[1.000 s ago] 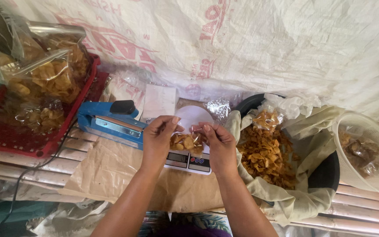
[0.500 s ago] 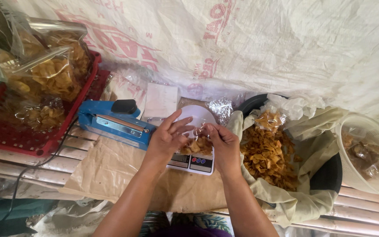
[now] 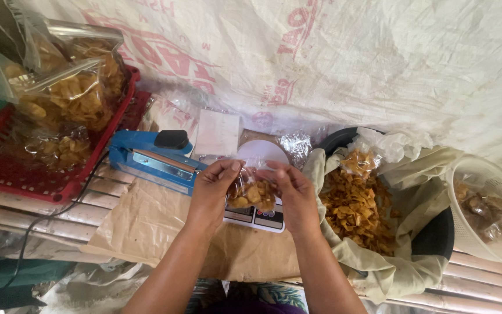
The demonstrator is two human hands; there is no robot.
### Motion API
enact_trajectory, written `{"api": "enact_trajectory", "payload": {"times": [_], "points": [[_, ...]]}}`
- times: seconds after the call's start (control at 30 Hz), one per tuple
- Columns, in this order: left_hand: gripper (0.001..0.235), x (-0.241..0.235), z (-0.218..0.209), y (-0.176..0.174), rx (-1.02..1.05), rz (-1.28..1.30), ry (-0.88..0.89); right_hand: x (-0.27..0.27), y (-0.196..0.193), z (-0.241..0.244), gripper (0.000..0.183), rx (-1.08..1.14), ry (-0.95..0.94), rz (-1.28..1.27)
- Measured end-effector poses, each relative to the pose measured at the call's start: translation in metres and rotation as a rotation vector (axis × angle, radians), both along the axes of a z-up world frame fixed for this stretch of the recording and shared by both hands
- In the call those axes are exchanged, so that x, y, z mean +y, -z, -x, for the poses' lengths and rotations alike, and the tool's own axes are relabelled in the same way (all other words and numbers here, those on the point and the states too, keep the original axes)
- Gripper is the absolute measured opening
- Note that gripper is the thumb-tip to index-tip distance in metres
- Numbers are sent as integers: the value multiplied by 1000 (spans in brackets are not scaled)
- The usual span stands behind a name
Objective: The person scoops dried orange chips from a large cloth bag into small plastic bags. They place the filled bags on a digital scale to weigh them, then use a blue heat sealer to seal the bags. The sealed packages are placed into a red basket.
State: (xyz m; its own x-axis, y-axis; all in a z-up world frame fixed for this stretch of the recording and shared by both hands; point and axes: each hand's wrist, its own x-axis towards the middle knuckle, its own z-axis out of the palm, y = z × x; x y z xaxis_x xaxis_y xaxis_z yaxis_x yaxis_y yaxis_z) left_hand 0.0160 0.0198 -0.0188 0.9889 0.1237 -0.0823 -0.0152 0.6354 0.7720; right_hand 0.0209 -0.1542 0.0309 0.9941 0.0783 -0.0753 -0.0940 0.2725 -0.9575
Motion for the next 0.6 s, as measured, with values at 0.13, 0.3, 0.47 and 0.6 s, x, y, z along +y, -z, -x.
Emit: {"api": "enact_trajectory", "payload": {"times": [0.13, 0.3, 0.47, 0.6], "points": [[15, 2, -4, 7, -34, 33, -39, 1, 4, -7, 22, -109, -43, 103], [15, 8, -7, 9, -45, 67, -61, 6, 7, -19, 22, -177, -48, 224], [15, 23, -4, 10, -7, 2, -88, 17, 7, -29, 27, -80, -176, 51], [15, 36, -5, 16, -13, 97, -146, 33, 7, -39, 31, -44, -297, 38]]}}
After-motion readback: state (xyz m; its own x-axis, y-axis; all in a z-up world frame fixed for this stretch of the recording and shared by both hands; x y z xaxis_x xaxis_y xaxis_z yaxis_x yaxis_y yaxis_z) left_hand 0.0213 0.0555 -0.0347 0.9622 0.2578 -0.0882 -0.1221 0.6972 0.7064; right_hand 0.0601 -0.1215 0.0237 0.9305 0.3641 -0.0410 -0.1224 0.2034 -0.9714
